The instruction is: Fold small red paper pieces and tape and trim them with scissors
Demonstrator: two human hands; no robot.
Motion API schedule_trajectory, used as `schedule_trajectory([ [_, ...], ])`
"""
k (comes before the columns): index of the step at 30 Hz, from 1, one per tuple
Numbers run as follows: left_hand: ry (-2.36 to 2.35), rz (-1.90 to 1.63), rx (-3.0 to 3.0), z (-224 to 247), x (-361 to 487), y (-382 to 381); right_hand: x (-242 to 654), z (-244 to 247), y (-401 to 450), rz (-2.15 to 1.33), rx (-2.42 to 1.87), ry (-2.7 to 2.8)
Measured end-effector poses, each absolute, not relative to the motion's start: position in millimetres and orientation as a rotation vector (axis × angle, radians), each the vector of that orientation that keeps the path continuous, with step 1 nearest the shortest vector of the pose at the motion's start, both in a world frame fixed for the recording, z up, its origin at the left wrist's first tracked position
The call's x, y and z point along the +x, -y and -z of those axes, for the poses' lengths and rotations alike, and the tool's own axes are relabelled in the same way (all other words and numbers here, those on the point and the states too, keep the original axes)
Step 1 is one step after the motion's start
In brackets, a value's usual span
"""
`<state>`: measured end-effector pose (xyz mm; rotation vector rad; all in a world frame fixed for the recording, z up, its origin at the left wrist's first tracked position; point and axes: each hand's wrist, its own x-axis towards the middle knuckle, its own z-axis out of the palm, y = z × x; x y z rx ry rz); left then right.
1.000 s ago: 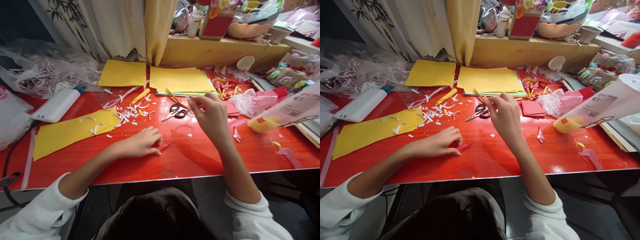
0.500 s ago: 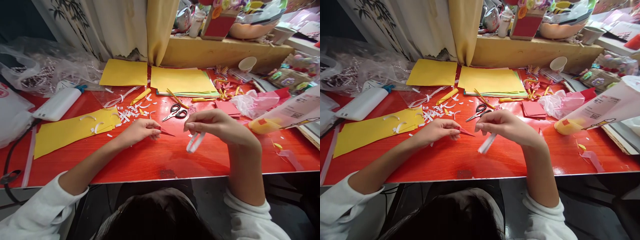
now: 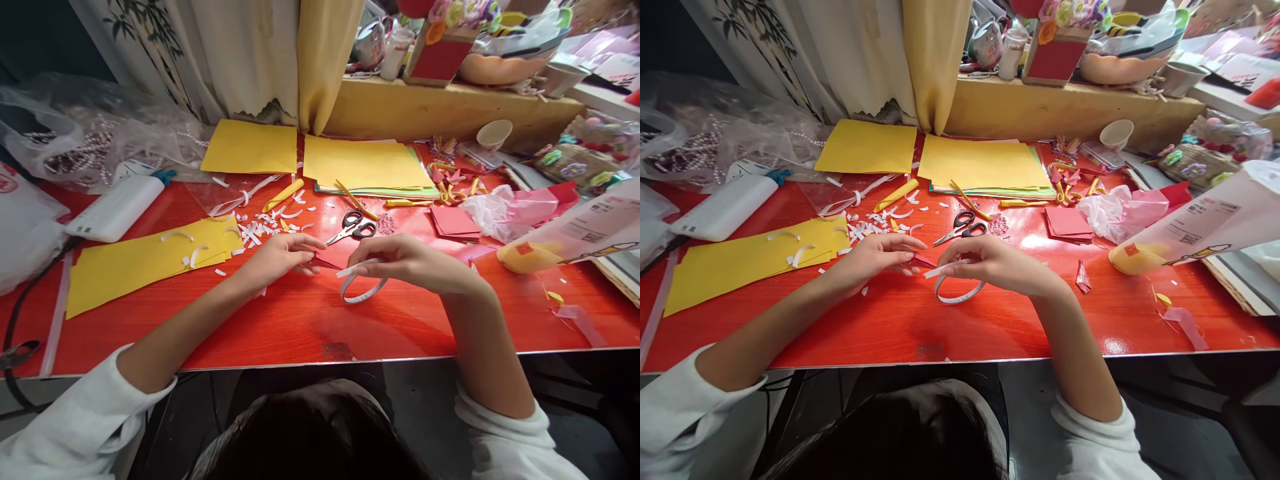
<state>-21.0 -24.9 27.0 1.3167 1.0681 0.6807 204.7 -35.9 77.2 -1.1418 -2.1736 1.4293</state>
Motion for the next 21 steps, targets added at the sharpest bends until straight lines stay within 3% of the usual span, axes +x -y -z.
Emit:
schedule_trajectory([
  [8, -1.072, -0.763, 1.236, -26, -20, 25, 211, -81, 36, -1.077, -1.220, 2.041],
  [15, -1.055, -0.900, 1.348, -18, -20, 25, 207, -62, 30, -0.064, -1.202, 2.112],
  [17, -1.041, -0.944, 1.354, -17, -19, 26, 200, -55, 29, -0.006, -1.181, 2.247],
  [21, -1.041, -1.016, 1.356, -16, -18, 27, 188, -42, 30, -0.223, -1.194, 2.416],
])
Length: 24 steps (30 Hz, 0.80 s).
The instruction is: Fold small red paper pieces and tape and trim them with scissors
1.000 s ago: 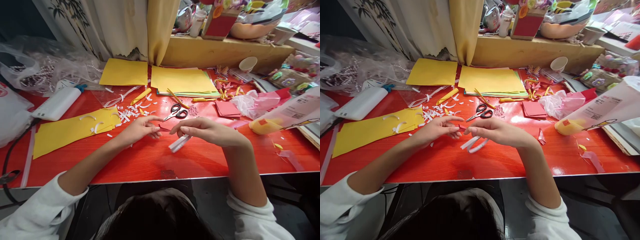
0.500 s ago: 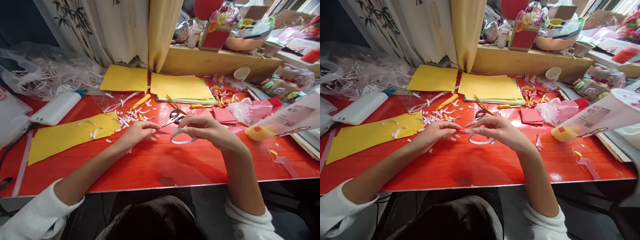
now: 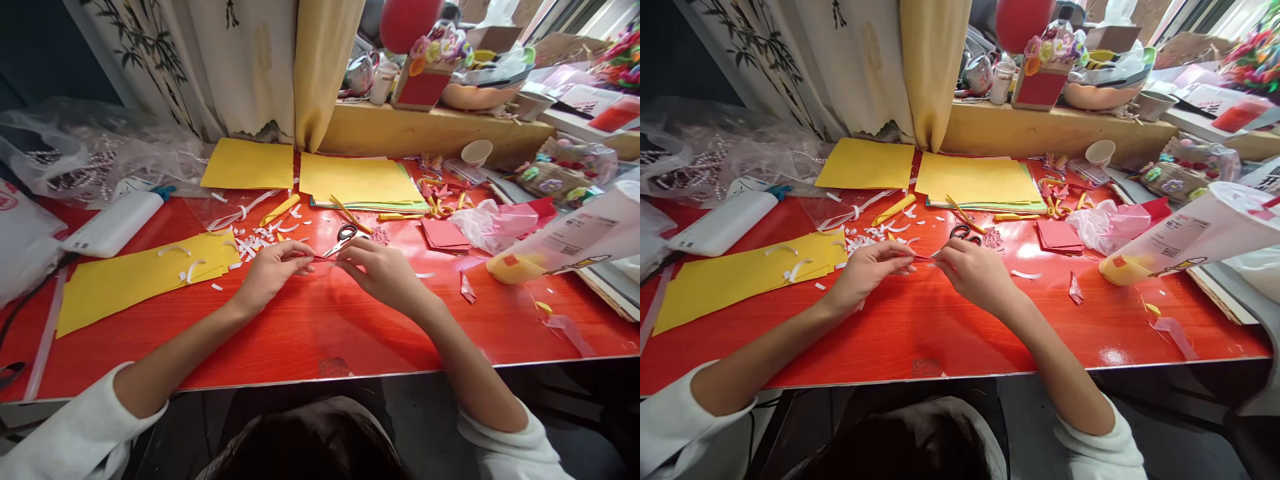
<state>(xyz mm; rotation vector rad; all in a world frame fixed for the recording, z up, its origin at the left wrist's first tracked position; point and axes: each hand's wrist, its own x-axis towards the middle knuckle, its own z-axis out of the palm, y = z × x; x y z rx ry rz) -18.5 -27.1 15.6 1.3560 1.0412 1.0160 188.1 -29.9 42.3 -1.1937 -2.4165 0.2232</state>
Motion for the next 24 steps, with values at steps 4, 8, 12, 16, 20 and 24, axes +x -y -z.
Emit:
schedule_trajectory([
  [4, -1.038, -1.076, 1.316, -16, -19, 27, 188, -38, 28, -0.443, -1.188, 2.425],
  [8, -1.079, -1.064, 1.336, -20, -19, 28, 195, -38, 25, -0.579, -1.184, 2.414],
  [12, -1.086, -1.014, 1.368, -20, -19, 28, 196, -39, 24, -0.656, -1.149, 2.325],
  [16, -1.051, -1.025, 1.362, -16, -18, 28, 187, -38, 28, -0.725, -1.093, 2.261],
  [20, -1.003, -1.027, 1.377, -13, -15, 31, 177, -32, 29, -0.798, -1.104, 2.175],
  [24, -1.018, -0.942, 1.414, -11, -11, 34, 171, -25, 27, -0.826, -1.054, 2.148],
])
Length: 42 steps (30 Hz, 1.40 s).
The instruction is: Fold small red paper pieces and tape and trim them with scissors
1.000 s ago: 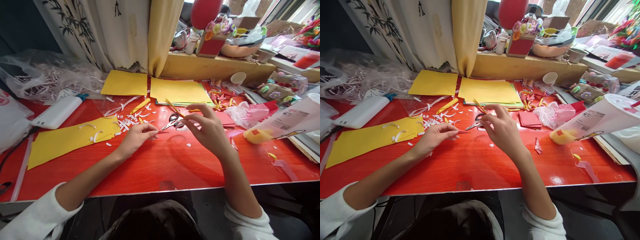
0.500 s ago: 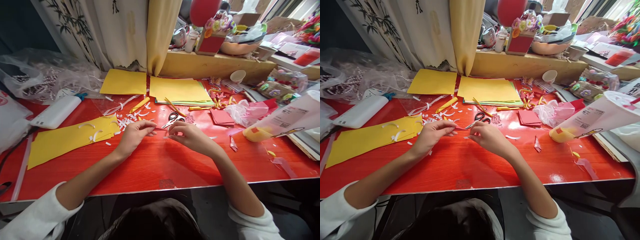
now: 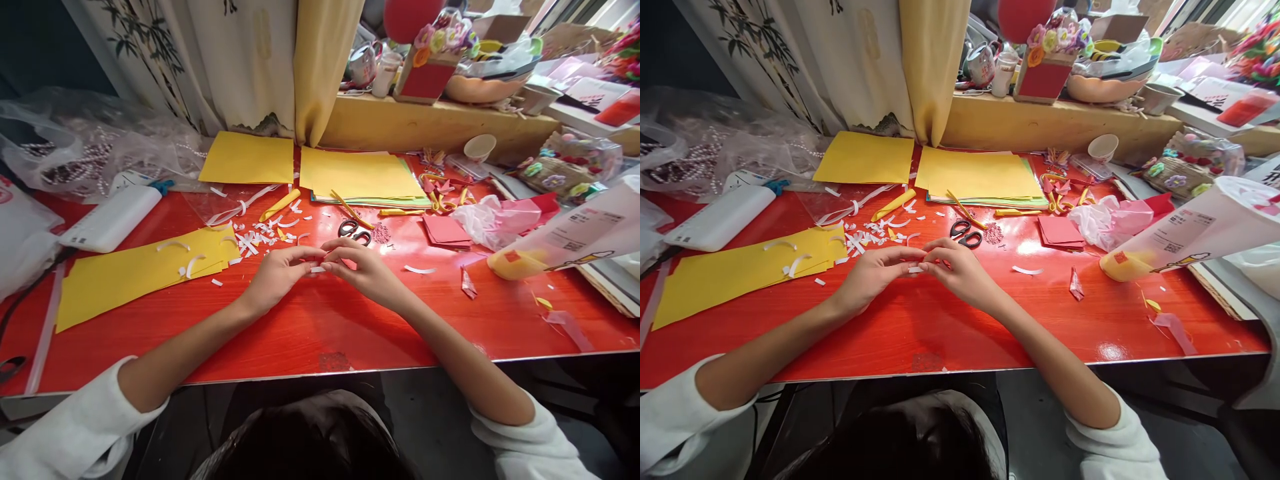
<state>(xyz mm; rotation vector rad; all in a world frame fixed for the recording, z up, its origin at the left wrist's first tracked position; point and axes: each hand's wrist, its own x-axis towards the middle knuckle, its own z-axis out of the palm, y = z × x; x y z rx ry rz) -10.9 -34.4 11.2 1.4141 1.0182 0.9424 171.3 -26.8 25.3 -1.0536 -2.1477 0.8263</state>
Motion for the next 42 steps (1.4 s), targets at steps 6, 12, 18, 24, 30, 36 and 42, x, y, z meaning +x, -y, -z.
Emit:
schedule_trajectory([
  [6, -0.972, -0.934, 1.261, -12, -8, 35, 169, -24, 27, -0.770, -1.078, 2.070],
  [12, -0.892, -0.930, 1.258, -12, -9, 35, 168, -24, 27, -0.737, -1.105, 2.052],
  [18, -0.877, -0.897, 1.333, -9, -10, 34, 168, -22, 27, -0.690, -1.132, 2.057],
  [24, -0.897, -0.884, 1.374, -8, -11, 34, 167, -21, 27, -0.689, -1.142, 2.079],
  [30, -0.886, -0.892, 1.427, -5, -12, 34, 167, -17, 27, -0.633, -1.158, 2.073],
  [36, -0.916, -0.892, 1.512, -7, -11, 36, 167, -11, 26, -0.554, -1.149, 2.084],
  [42, -0.943, -0.901, 1.474, -7, -10, 36, 166, -9, 25, -0.490, -1.172, 2.109],
])
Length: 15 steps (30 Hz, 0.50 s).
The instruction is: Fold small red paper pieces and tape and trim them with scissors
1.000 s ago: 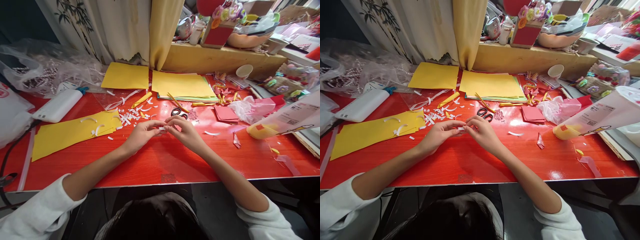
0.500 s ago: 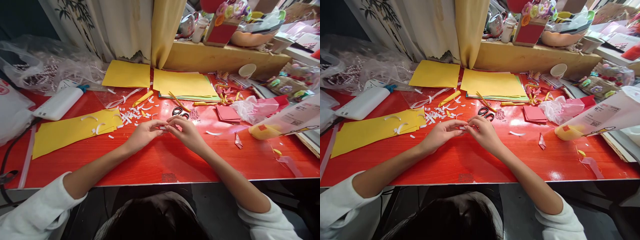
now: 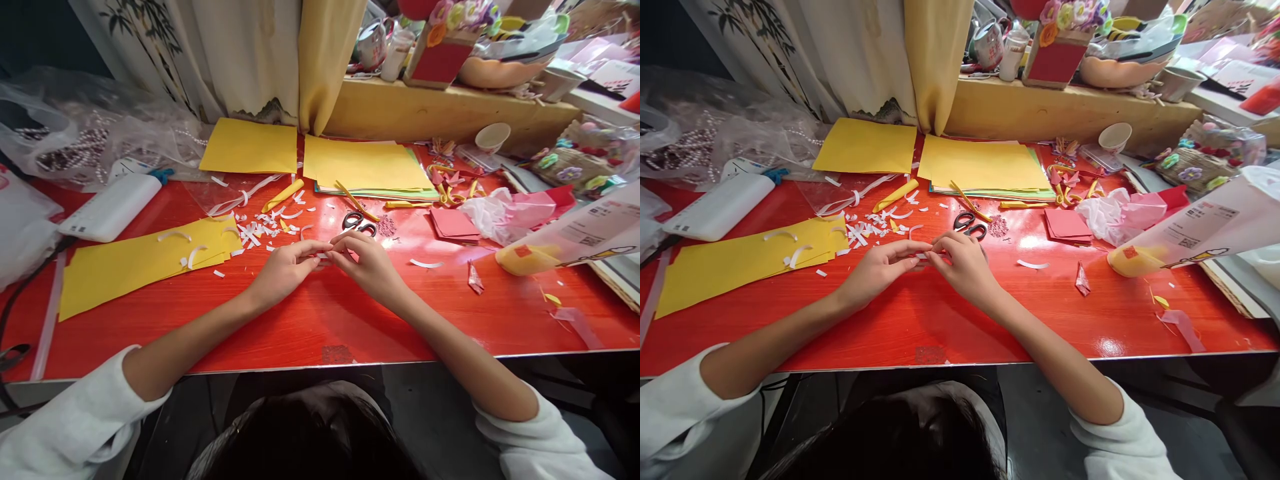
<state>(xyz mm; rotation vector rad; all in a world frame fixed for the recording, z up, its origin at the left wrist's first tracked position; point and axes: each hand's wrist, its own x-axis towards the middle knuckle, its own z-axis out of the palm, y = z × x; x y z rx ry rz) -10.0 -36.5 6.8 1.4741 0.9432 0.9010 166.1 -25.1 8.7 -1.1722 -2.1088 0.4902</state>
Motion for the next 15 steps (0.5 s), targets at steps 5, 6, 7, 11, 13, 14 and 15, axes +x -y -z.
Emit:
schedule_trajectory([
  [5, -0.942, -0.912, 1.425, -7.9, -9.6, 37.2, 164.4, -7.1, 25.4, -0.425, -1.198, 2.128],
  [6, -0.938, -0.915, 1.419, -8.3, -9.6, 37.4, 163.9, -6.6, 25.5, -0.415, -1.204, 2.130],
  [7, -0.939, -0.916, 1.414, -8.6, -9.5, 37.6, 163.5, -6.1, 25.6, -0.407, -1.211, 2.132],
  [11, -0.974, -0.916, 1.448, -7.8, -9.0, 37.6, 162.2, -4.8, 26.2, -0.388, -1.219, 2.138],
  [13, -0.995, -0.915, 1.463, -6.5, -8.8, 37.2, 161.9, -4.6, 26.6, -0.389, -1.219, 2.143],
  [14, -1.003, -0.915, 1.460, -5.8, -8.7, 37.0, 161.9, -4.7, 26.8, -0.392, -1.221, 2.144],
  [15, -1.012, -0.916, 1.450, -5.3, -8.6, 37.0, 161.9, -4.9, 27.0, -0.397, -1.225, 2.144],
])
